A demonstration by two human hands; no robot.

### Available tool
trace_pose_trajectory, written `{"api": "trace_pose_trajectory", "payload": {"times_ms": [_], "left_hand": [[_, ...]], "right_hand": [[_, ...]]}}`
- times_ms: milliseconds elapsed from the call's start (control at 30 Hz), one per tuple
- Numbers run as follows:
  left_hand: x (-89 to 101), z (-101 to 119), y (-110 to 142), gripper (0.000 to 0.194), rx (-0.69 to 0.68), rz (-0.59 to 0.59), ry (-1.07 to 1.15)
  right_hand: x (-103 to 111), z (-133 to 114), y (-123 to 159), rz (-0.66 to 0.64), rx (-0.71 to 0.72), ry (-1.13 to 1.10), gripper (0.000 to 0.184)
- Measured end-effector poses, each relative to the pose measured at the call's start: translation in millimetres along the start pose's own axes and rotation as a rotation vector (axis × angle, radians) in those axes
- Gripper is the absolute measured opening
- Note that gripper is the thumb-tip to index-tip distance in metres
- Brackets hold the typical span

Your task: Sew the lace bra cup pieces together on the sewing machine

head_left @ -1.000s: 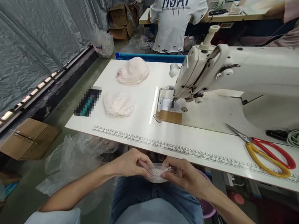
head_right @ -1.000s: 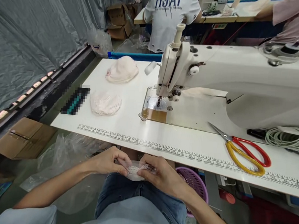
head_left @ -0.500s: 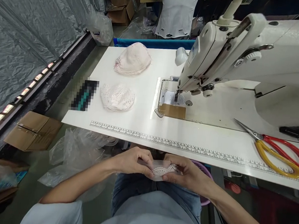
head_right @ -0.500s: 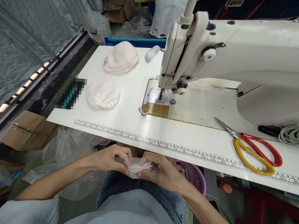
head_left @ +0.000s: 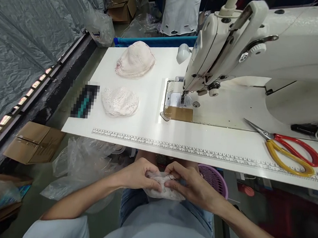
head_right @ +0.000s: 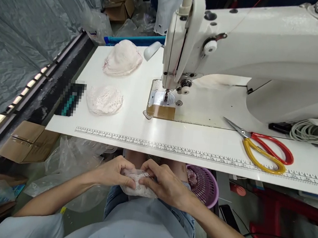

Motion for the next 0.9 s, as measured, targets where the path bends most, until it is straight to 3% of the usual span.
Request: {"api": "trace_pose_trajectory", "payload": {"times_ms": [167,367,733,900], "left_hand": [[1.0,8,1,0.022,-0.016,-0.035,0.055],[2.3,2,-3,0.024,-0.009,-0.057,0.068],[15.1,13,-5,0.037,-0.044,0.08,0.072],[16.8,18,-1,0.033,-0.068,0.046,0.039]], "right_hand": [[0,-1,3,-0.035,-0.002,-0.139,0.021],[-4,10,-2,-0.033,-0.011,-0.192,0.027],[2,10,-8,0.033,-0.008,-0.214,0.026],[7,9,-9,0.042,-0.034,-0.252,0.027]]}}
Point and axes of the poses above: each hand's wrist, its own y-axis away from the middle knuckle, its own x-axis out of the back of the hand, z = x × y, the point moved 9 cm from there along -y, towards the middle knuckle, and after that the axes turned 7 degrees about x, right-handed, at the moved point
